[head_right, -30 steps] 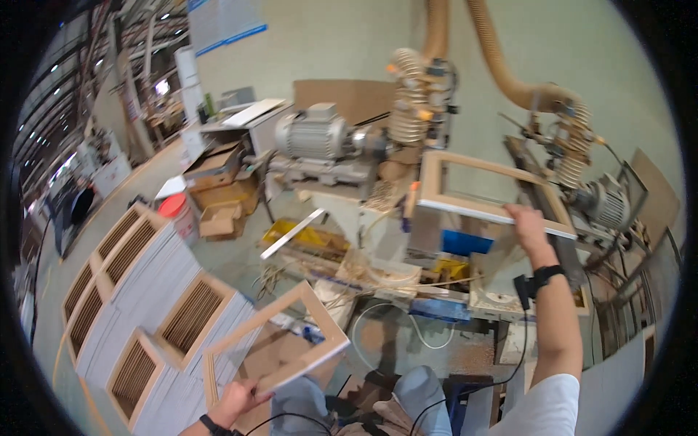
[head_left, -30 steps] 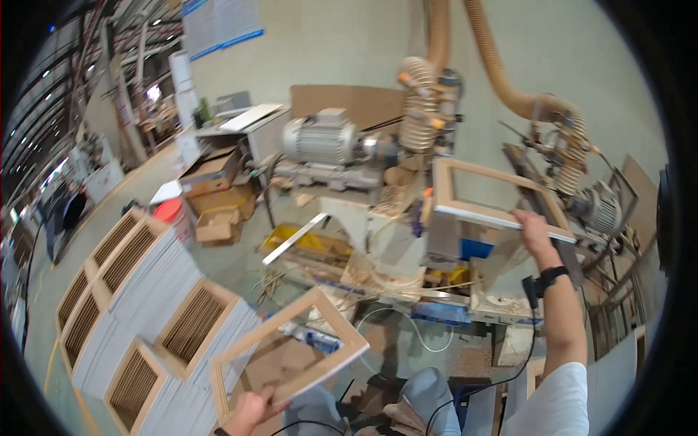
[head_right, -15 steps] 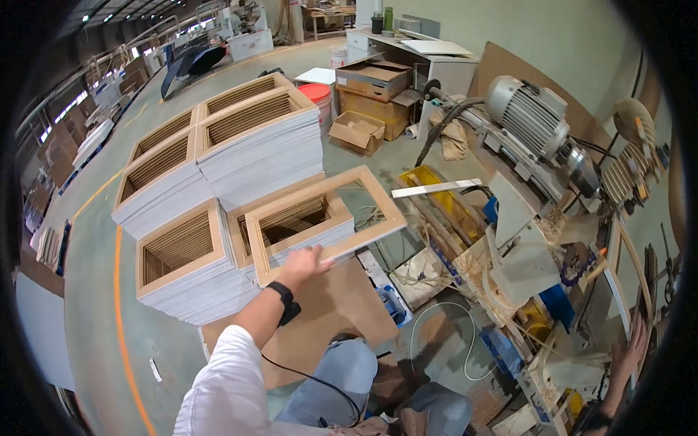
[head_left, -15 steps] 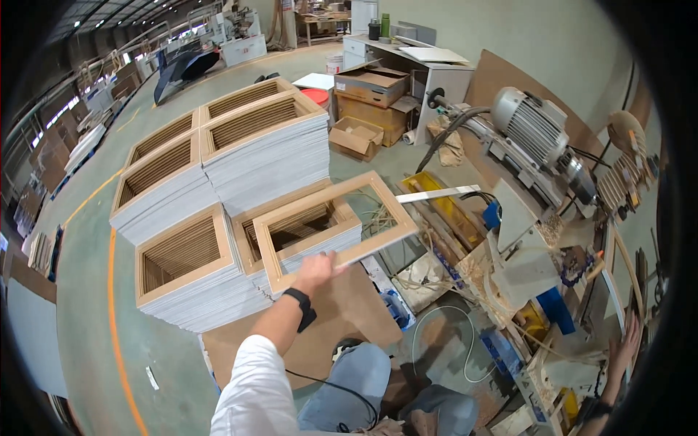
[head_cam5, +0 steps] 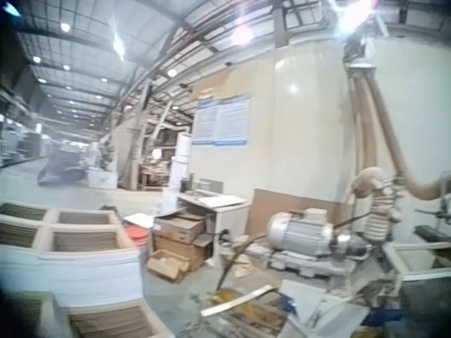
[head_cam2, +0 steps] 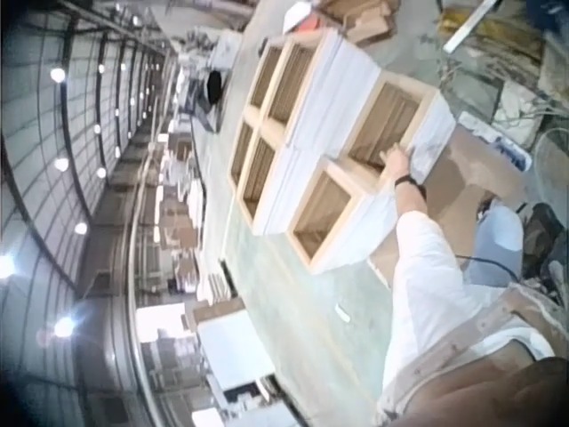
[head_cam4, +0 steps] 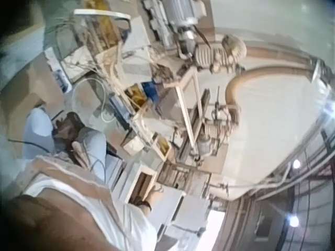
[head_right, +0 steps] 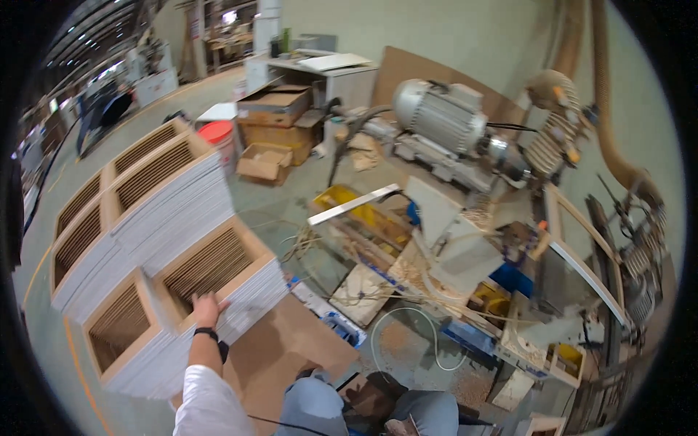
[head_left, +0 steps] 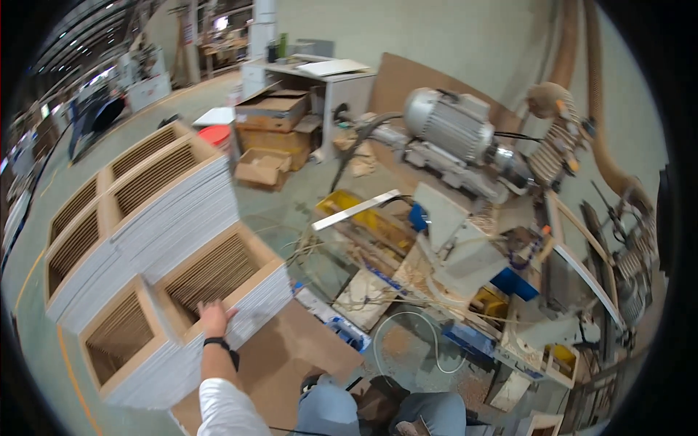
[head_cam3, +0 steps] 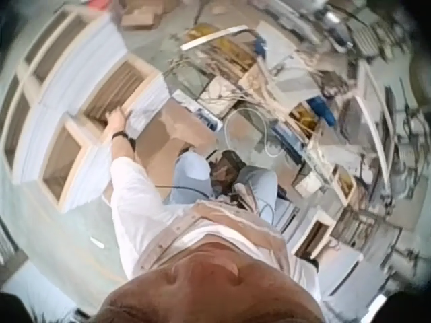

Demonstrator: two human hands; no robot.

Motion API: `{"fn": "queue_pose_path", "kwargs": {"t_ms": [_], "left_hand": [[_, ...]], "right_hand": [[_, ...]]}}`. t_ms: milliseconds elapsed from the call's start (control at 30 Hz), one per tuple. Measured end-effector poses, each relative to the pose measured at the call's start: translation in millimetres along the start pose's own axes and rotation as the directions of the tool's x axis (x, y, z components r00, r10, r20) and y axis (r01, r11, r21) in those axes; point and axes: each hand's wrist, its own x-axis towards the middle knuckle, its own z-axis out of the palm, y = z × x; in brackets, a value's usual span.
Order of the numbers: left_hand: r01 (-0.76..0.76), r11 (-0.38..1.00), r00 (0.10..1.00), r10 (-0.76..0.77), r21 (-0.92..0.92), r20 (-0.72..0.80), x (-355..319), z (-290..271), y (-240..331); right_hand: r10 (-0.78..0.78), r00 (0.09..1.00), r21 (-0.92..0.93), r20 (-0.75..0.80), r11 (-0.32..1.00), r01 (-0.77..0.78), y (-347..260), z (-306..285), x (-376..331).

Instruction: Placing wooden frames into an industrial machine for processing and stacking them.

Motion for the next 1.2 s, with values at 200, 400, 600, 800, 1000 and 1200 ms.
{"fn": "queue_pose_path", "kwargs": {"t_ms": [200, 400, 600, 800, 1000, 1200], "left_hand": [[-0.127, 0.989, 0.969, 0.107, -0.080, -0.221, -33.1, -2.5, 72.9], [-0.784, 0.238, 0.433, 0.872, -0.573, -0.229, -195.8, -138.1, 385.6], [-0.877, -0.429, -0.190, 0.726, -0.219, -0.661, -364.0, -259.5, 653.0], [-0.981, 0.182, 0.193, 0.922, -0.064, -0.335, -315.9, -266.5, 756.6], [-0.999, -0.038, -0.035, 0.994, -0.027, -0.106, -361.2, -301.3, 696.8], [-0.959, -0.227, -0.212, 0.972, -0.168, -0.103, -394.2, -302.8, 518.7]], "right_hand": [[0.613, 0.448, -0.113, 0.651, 0.662, -0.741, 101.6, 64.5, -120.6], [0.403, 0.622, 0.114, 0.672, 0.773, -0.624, 141.8, 151.2, -170.1], [0.513, 0.585, -0.087, 0.628, 0.794, -0.602, 114.8, 125.3, -143.9], [0.508, 0.801, 0.091, 0.316, 0.825, -0.558, 151.4, 33.7, -63.7], [0.119, 0.990, 0.559, 0.080, 0.816, -0.144, 74.0, -101.3, 81.8], [-0.540, 0.833, 0.418, -0.119, 0.734, 0.535, -89.7, -102.1, 210.1]]}}
